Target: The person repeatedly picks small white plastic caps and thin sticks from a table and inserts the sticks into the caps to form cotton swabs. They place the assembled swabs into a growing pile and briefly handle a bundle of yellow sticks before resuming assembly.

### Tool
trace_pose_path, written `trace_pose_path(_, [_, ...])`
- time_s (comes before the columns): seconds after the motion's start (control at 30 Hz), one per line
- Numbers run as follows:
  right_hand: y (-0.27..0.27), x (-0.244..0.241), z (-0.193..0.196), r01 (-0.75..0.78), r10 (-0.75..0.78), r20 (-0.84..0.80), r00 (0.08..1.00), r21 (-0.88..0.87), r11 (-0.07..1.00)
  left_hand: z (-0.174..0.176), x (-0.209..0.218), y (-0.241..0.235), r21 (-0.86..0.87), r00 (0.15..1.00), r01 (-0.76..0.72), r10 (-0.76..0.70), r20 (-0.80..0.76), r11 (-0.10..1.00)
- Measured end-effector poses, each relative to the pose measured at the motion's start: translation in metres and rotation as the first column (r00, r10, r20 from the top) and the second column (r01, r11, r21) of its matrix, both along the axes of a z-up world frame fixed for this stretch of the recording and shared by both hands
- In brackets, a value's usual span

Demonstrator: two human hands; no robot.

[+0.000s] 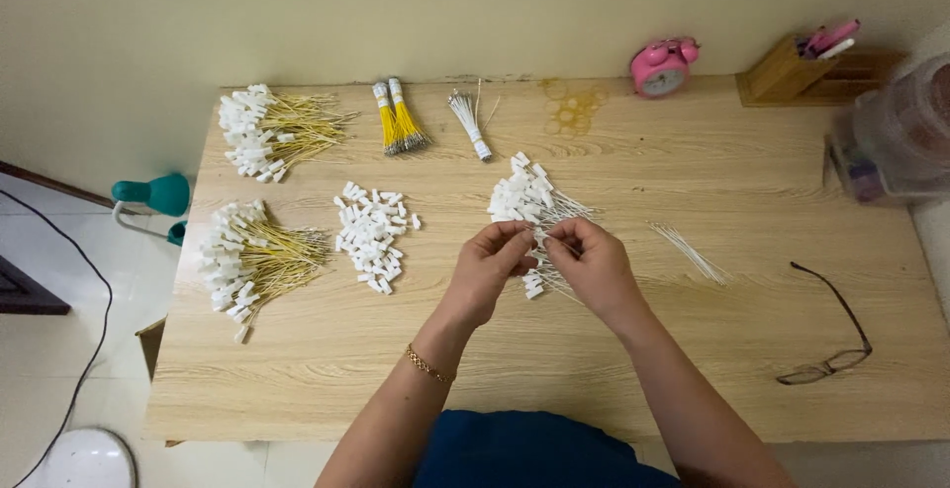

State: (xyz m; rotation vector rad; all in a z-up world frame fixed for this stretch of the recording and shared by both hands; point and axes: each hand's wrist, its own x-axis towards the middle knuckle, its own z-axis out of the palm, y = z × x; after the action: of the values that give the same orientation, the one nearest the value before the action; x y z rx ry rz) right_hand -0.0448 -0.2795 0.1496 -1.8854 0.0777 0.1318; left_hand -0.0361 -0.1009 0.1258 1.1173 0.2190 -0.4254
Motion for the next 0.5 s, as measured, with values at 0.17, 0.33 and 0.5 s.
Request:
trace_pose_path(0.17, [0.005, -0.007, 0.027, -0.017, 0.029, 0.079, 0.996, -0.150, 0.989, 0.004, -0.004, -0.003, 0.032, 0.996, -0.016, 0.013, 0.083, 0.999])
trace_pose_path(0.33, [0.006, -0.007, 0.033, -0.044, 0.048, 0.058, 0.997, -0.077, 0.996, 0.006, -0.008, -0.005, 0.050, 0.992, -0.035, 0.029, 0.123, 0.998])
trace_pose_path(0.5, [0.003, -0.004, 0.019, -0.012, 0.010, -0.041, 0.999, -0.040, 0.999, 0.014, -0.011, -0.008, 0.092, 0.992, -0.056, 0.045, 0.118, 0.994])
